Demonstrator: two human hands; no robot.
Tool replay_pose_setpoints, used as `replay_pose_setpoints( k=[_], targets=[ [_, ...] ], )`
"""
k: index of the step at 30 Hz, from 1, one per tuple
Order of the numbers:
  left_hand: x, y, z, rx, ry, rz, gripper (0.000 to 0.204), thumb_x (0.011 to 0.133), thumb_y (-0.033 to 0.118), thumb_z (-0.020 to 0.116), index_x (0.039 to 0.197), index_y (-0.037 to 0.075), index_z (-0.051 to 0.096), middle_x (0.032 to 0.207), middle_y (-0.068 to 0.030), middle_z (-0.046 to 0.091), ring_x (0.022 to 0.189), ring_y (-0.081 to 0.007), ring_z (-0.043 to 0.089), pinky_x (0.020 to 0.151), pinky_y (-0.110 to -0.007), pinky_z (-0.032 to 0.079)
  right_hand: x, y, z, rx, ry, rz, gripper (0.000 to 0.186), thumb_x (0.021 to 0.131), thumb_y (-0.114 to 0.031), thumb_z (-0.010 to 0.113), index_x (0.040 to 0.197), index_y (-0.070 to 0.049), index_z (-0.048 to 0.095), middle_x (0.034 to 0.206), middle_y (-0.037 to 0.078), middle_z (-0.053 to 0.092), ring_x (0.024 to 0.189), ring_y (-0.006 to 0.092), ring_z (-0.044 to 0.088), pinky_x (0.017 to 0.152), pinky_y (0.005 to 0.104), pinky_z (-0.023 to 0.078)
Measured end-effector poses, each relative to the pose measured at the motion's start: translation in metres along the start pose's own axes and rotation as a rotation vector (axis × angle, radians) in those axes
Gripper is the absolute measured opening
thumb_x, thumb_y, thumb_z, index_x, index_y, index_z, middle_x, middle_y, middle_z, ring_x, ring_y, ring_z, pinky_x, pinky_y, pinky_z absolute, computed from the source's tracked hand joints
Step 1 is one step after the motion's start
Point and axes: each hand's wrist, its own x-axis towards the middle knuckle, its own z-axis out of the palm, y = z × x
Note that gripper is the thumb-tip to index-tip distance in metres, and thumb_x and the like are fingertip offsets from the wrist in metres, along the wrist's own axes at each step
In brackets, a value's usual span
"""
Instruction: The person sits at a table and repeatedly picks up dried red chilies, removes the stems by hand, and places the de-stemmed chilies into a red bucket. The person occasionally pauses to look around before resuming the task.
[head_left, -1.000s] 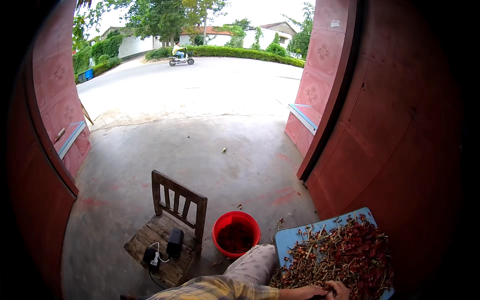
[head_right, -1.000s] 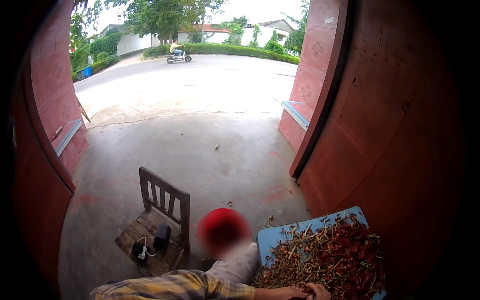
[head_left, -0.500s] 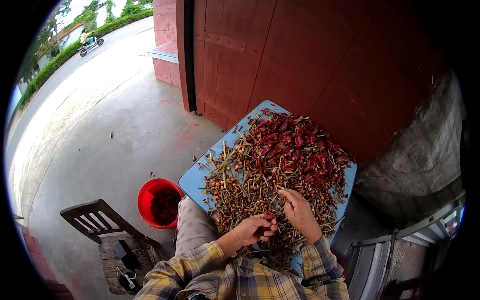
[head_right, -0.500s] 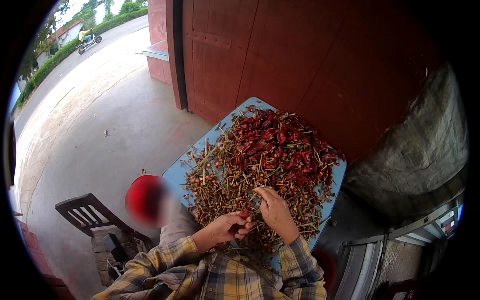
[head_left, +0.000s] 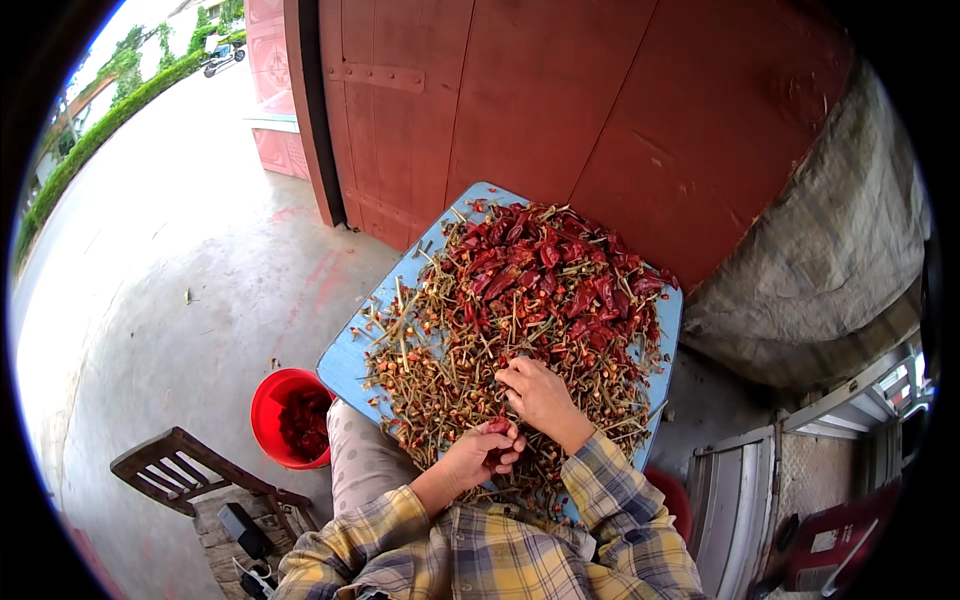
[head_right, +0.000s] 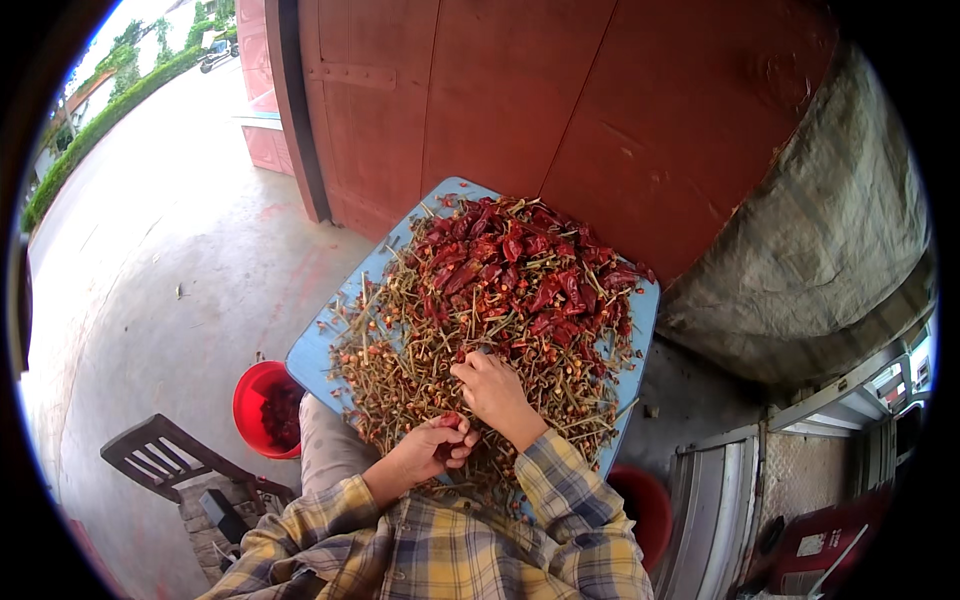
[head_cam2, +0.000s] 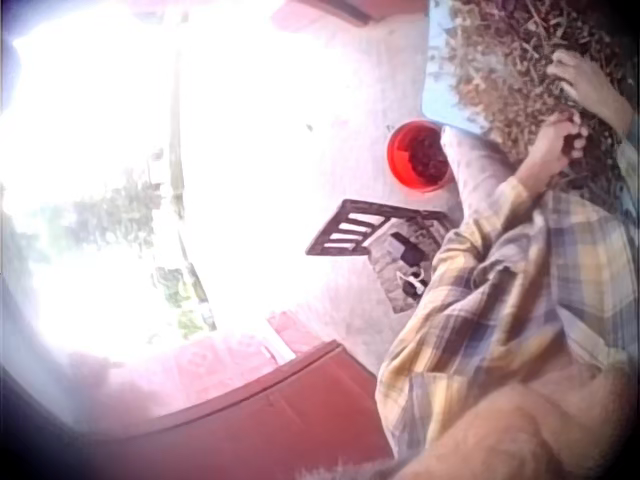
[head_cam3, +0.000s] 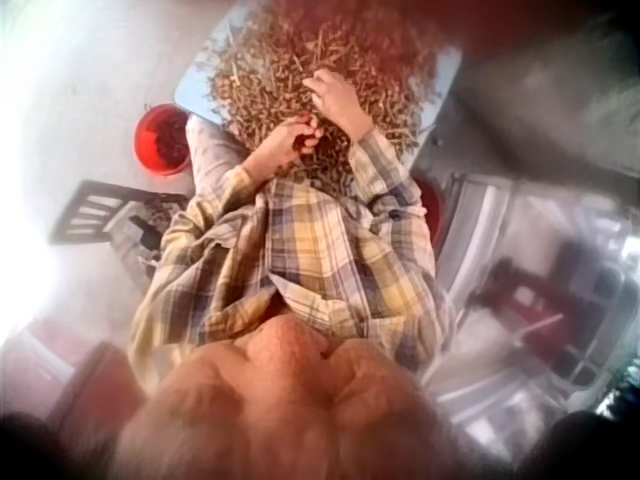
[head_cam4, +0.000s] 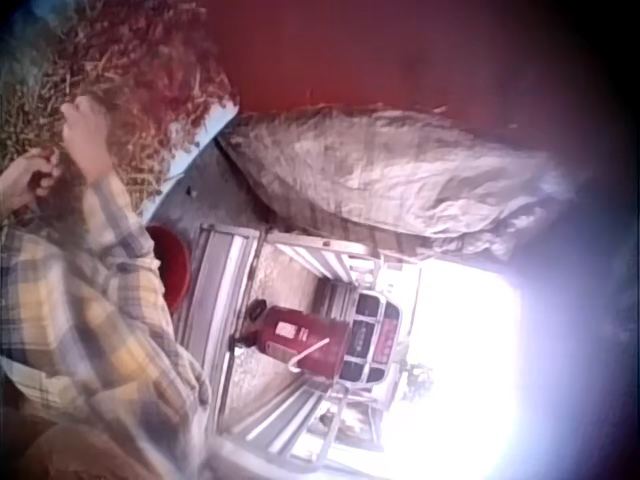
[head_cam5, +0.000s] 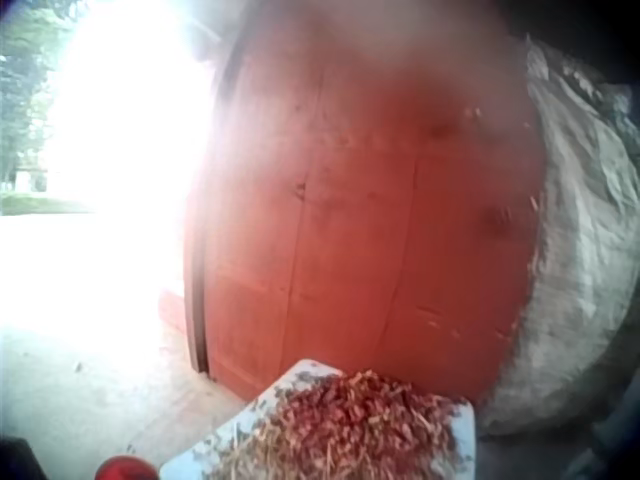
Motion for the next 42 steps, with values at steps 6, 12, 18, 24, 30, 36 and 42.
replay_pose_setpoints(
  k=[6,12,18,24,30,36,42],
  targets=[
    [0.001,0.000,0.004,0.025,0.033,0.028,0.008,0.087,0.003,0.052,0.089,0.010,0.054,0.086,-0.0060,0.054,0.065,-0.0144,0.045,0.054,-0.026,0.034,-0.021,-0.011,-0.024,0.019,-0.052,0.036,0.025,0.083,-0.012,0.064,0.108,-0.009,0.064,0.103,0.008,0.061,0.093,0.0272,0.060,0.078,0.0387,0.051],
    [0.008,-0.003,0.000,0.036,0.027,0.049,0.008,0.087,0.004,0.052,0.091,0.010,0.055,0.084,-0.0058,0.055,0.064,-0.0142,0.045,0.054,-0.027,0.034,-0.015,0.005,-0.024,-0.015,0.105,0.034,0.021,0.086,-0.011,0.062,0.107,-0.009,0.065,0.094,0.007,0.067,0.089,0.0261,0.062,0.072,0.0384,0.053],
    [0.012,-0.004,-0.001,0.024,0.047,0.094,0.007,0.088,0.003,0.051,0.092,0.007,0.054,0.083,-0.0060,0.056,0.063,-0.0139,0.045,0.054,-0.028,0.036,0.023,0.009,-0.014,-0.018,0.093,0.000,0.021,0.085,-0.011,0.063,0.106,-0.011,0.064,0.096,0.005,0.053,0.085,0.0240,0.059,0.065,0.0381,0.051],
    [0.008,-0.003,-0.004,0.011,0.023,0.093,0.007,0.087,0.004,0.052,0.092,0.007,0.054,0.083,-0.0061,0.056,0.063,-0.0139,0.045,0.053,-0.027,0.035,0.029,0.021,-0.004,-0.185,0.032,0.168,0.012,0.081,-0.015,0.064,0.092,-0.011,0.060,0.092,0.006,0.054,0.088,0.0251,0.060,0.068,0.0394,0.052],
    [0.011,-0.005,-0.003,0.016,0.037,0.099,0.007,0.086,0.004,0.053,0.091,0.007,0.055,0.082,-0.0055,0.056,0.062,-0.0138,0.045,0.053,-0.027,0.035,0.021,0.024,-0.012,-0.180,0.044,0.161,0.012,0.083,-0.015,0.062,0.095,-0.012,0.062,0.090,0.006,0.054,0.084,0.0246,0.060,0.067,0.0390,0.050],
    [0.011,-0.006,-0.003,0.015,0.042,0.104,0.008,0.087,0.003,0.052,0.093,0.007,0.055,0.083,-0.0055,0.056,0.062,-0.0141,0.045,0.054,-0.027,0.036,0.031,0.018,-0.001,-0.127,0.023,0.078,0.015,0.081,-0.013,0.066,0.096,-0.013,0.063,0.092,0.006,0.052,0.087,0.0252,0.059,0.068,0.0396,0.051],
    [0.010,-0.005,-0.003,-0.032,0.027,0.113,0.008,0.088,0.003,0.051,0.095,0.007,0.056,0.084,-0.0058,0.056,0.064,-0.0152,0.047,0.056,-0.029,0.038,0.029,0.021,-0.006,-0.015,0.001,0.155,0.008,0.086,-0.015,0.061,0.092,-0.010,0.062,0.091,0.006,0.055,0.077,0.0255,0.059,0.066,0.0399,0.049]
  ],
)
